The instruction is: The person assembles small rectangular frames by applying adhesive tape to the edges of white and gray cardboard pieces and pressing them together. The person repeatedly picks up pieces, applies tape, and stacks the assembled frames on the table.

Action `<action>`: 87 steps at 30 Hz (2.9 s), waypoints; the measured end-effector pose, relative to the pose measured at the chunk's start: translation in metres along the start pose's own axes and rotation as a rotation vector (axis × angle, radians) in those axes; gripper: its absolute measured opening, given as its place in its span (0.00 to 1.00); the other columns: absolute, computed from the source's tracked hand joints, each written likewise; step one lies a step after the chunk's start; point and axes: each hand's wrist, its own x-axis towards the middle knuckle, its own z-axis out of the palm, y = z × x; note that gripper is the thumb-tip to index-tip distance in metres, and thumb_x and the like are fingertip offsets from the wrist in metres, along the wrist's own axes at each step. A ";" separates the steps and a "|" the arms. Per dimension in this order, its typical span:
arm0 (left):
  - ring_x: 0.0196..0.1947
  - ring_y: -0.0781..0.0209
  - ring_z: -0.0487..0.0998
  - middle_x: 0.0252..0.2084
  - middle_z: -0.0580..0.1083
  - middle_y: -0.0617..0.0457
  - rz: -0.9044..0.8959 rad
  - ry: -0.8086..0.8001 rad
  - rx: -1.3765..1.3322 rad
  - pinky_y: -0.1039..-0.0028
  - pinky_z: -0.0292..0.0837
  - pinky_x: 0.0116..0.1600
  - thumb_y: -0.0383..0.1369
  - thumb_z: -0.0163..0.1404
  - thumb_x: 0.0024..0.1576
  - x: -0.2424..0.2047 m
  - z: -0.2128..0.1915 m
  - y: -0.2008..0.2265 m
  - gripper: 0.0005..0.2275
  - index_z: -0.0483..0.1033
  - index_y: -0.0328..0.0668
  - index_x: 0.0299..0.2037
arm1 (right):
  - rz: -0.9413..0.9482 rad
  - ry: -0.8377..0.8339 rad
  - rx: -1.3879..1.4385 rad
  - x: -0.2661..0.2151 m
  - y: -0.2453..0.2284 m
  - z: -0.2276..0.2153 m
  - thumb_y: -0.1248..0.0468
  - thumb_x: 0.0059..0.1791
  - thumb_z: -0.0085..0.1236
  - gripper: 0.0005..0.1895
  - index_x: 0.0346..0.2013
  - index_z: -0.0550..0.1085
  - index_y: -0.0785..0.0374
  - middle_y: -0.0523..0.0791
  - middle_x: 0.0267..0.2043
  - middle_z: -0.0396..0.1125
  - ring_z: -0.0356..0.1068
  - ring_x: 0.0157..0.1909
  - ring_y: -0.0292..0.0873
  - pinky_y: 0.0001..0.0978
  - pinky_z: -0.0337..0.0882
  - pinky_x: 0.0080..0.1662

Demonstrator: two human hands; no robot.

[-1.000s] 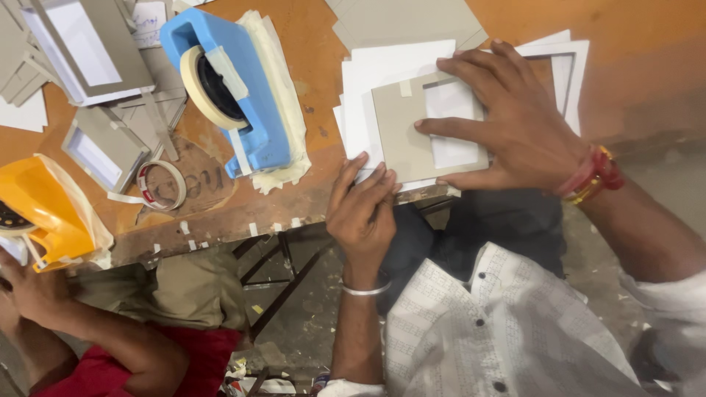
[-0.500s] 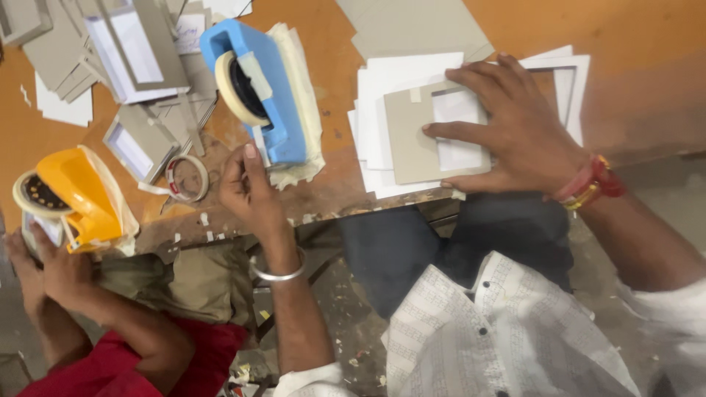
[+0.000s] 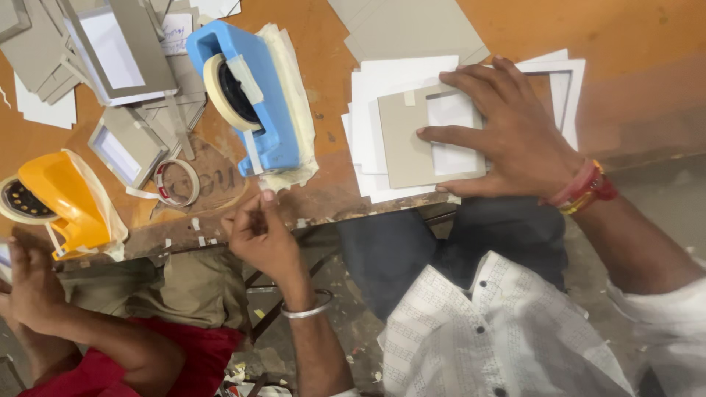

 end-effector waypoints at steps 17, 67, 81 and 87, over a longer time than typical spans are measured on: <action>0.39 0.65 0.81 0.37 0.79 0.54 0.052 -0.109 -0.598 0.70 0.83 0.52 0.20 0.62 0.59 0.044 0.005 0.025 0.31 0.60 0.38 0.70 | 0.000 0.013 -0.014 -0.004 0.000 0.001 0.40 0.38 0.67 0.31 0.54 0.79 0.42 0.58 0.69 0.58 0.53 0.72 0.63 0.64 0.47 0.74; 0.33 0.67 0.84 0.37 0.78 0.51 0.387 0.110 -0.249 0.82 0.80 0.34 0.56 0.58 0.53 -0.150 0.083 0.023 0.40 0.52 0.44 0.67 | -0.109 -0.033 0.435 -0.027 -0.022 0.007 0.37 0.33 0.68 0.37 0.54 0.77 0.43 0.54 0.68 0.61 0.60 0.65 0.57 0.54 0.59 0.61; 0.31 0.65 0.78 0.41 0.74 0.47 -0.247 -0.122 -0.518 0.83 0.74 0.26 0.23 0.59 0.55 -0.139 0.067 0.079 0.38 0.46 0.42 0.71 | 0.051 0.208 0.115 -0.062 -0.051 0.019 0.32 0.36 0.68 0.39 0.58 0.73 0.39 0.55 0.72 0.55 0.55 0.70 0.61 0.62 0.56 0.67; 0.36 0.66 0.75 0.59 0.73 0.38 -0.311 -0.230 -0.748 0.76 0.82 0.42 0.25 0.56 0.58 -0.125 0.073 0.082 0.39 0.39 0.45 0.74 | 0.265 0.379 -0.011 -0.060 -0.057 0.019 0.30 0.43 0.60 0.46 0.65 0.67 0.56 0.61 0.74 0.49 0.53 0.72 0.62 0.65 0.54 0.67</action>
